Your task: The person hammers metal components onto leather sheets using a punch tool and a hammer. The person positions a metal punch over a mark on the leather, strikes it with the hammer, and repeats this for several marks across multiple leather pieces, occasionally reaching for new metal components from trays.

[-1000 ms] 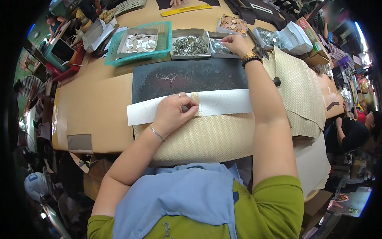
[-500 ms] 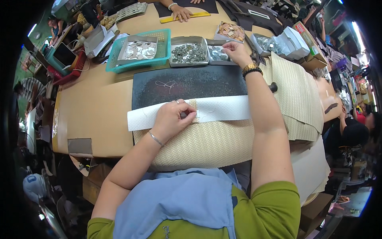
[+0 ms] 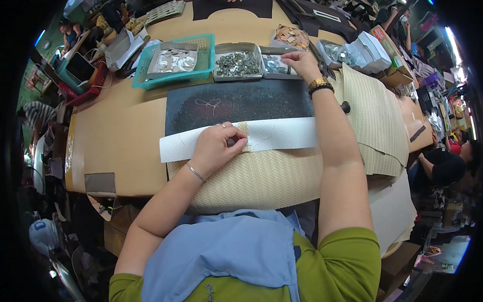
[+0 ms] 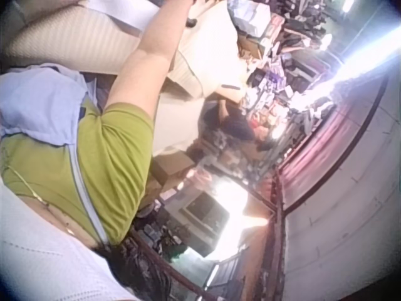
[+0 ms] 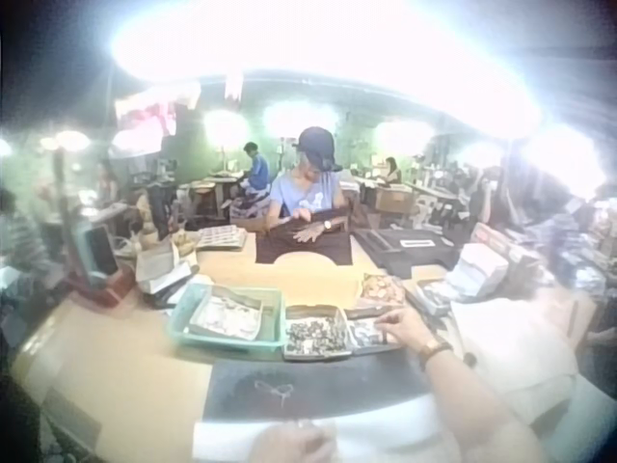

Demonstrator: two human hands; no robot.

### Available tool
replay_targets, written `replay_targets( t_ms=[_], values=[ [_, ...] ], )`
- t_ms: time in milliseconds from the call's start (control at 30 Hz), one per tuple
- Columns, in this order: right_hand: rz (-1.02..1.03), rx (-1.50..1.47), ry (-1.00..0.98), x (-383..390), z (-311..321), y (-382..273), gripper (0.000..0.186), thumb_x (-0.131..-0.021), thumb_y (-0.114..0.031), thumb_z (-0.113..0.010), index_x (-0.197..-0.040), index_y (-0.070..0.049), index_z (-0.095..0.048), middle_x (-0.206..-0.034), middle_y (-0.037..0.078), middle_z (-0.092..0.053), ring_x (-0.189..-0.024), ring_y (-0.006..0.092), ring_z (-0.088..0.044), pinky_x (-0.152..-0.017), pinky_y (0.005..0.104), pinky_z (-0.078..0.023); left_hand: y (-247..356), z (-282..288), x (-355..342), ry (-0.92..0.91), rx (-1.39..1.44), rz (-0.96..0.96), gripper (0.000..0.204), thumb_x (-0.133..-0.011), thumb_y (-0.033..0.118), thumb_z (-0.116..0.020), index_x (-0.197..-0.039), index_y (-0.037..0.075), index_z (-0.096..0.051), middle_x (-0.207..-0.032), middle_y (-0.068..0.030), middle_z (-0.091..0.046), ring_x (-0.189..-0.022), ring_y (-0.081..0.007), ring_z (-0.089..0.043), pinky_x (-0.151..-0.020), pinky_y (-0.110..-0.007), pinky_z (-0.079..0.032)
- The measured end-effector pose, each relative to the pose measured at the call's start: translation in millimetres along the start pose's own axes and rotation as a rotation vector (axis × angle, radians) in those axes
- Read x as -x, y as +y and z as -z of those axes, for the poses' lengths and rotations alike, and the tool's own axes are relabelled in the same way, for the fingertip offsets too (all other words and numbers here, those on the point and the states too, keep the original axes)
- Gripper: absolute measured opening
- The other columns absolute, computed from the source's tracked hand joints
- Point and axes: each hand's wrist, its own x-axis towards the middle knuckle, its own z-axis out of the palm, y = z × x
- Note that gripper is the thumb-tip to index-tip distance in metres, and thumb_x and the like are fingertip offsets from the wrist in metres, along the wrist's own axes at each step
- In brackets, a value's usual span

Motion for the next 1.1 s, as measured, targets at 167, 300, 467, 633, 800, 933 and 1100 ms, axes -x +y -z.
replay_targets(
  t_ms=[167, 300, 467, 633, 800, 933, 1100],
  values=[
    [-0.033, -0.065, -0.028, 1, -1, 3, 0.023, -0.089, -0.023, -0.08, -0.107, -0.007, -0.079, -0.088, 0.0, -0.076, -0.08, 0.0072, -0.066, -0.075, 0.0258, -0.052, 1, 1, 0, -0.018, 0.005, 0.025, 0.011, -0.085, 0.02, -0.077, -0.083, 0.009, -0.076, -0.078, -0.0058, -0.068, -0.069, -0.0231, -0.067, -0.066, -0.036, -0.052],
    [-0.041, -0.096, -0.061, -1, -3, 3, 0.022, -0.092, -0.02, -0.076, -0.109, -0.006, -0.077, -0.088, 0.0, -0.076, -0.08, 0.0057, -0.066, -0.072, 0.0249, -0.052, 1, 1, 1, -0.014, 0.001, 0.013, 0.011, -0.085, 0.021, -0.077, -0.083, 0.01, -0.076, -0.078, -0.0052, -0.068, -0.07, -0.0232, -0.067, -0.067, -0.037, -0.052],
    [-0.028, -0.069, -0.019, -3, -9, 5, 0.021, -0.094, -0.015, -0.075, -0.111, -0.003, -0.072, -0.094, -0.001, -0.07, -0.078, 0.0059, -0.062, -0.071, 0.0236, -0.053, 3, 3, 0, -0.017, -0.011, 0.012, 0.01, -0.085, 0.021, -0.077, -0.082, 0.011, -0.076, -0.077, -0.0049, -0.067, -0.07, -0.0229, -0.066, -0.067, -0.037, -0.051],
    [-0.041, -0.226, -0.023, -4, -11, 10, 0.024, -0.092, -0.014, -0.076, -0.113, -0.003, -0.072, -0.093, -0.001, -0.07, -0.079, 0.0062, -0.063, -0.071, 0.0229, -0.053, 1, 2, 0, -0.021, 0.006, 0.012, 0.01, -0.085, 0.02, -0.077, -0.083, 0.011, -0.076, -0.078, -0.0049, -0.068, -0.069, -0.0226, -0.066, -0.067, -0.037, -0.052],
    [0.039, -0.157, -0.003, -3, -12, 9, 0.021, -0.09, -0.015, -0.077, -0.108, -0.003, -0.077, -0.093, -0.001, -0.074, -0.077, 0.0064, -0.064, -0.072, 0.0235, -0.053, 0, 2, 0, -0.014, 0.009, 0.01, 0.01, -0.085, 0.02, -0.077, -0.083, 0.01, -0.076, -0.078, -0.0051, -0.068, -0.069, -0.0224, -0.067, -0.067, -0.036, -0.052],
    [-0.017, -0.136, 0.009, -1, -7, 5, 0.023, -0.092, -0.018, -0.076, -0.109, -0.003, -0.077, -0.092, -0.001, -0.074, -0.076, 0.006, -0.063, -0.071, 0.0234, -0.053, -1, 0, -1, -0.013, 0.03, 0.006, 0.01, -0.085, 0.02, -0.077, -0.084, 0.01, -0.076, -0.078, -0.0054, -0.068, -0.069, -0.0226, -0.067, -0.067, -0.036, -0.051],
    [0.12, -0.301, 0.025, 24, 0, -19, 0.017, -0.096, -0.018, -0.073, -0.106, -0.004, -0.075, -0.09, -0.001, -0.074, -0.076, 0.006, -0.063, -0.071, 0.0242, -0.053, 0, -2, -1, -0.032, 0.015, 0.009, 0.012, -0.085, 0.021, -0.078, -0.085, 0.01, -0.076, -0.078, -0.0072, -0.067, -0.07, -0.0247, -0.066, -0.066, -0.038, -0.05]
  ],
)
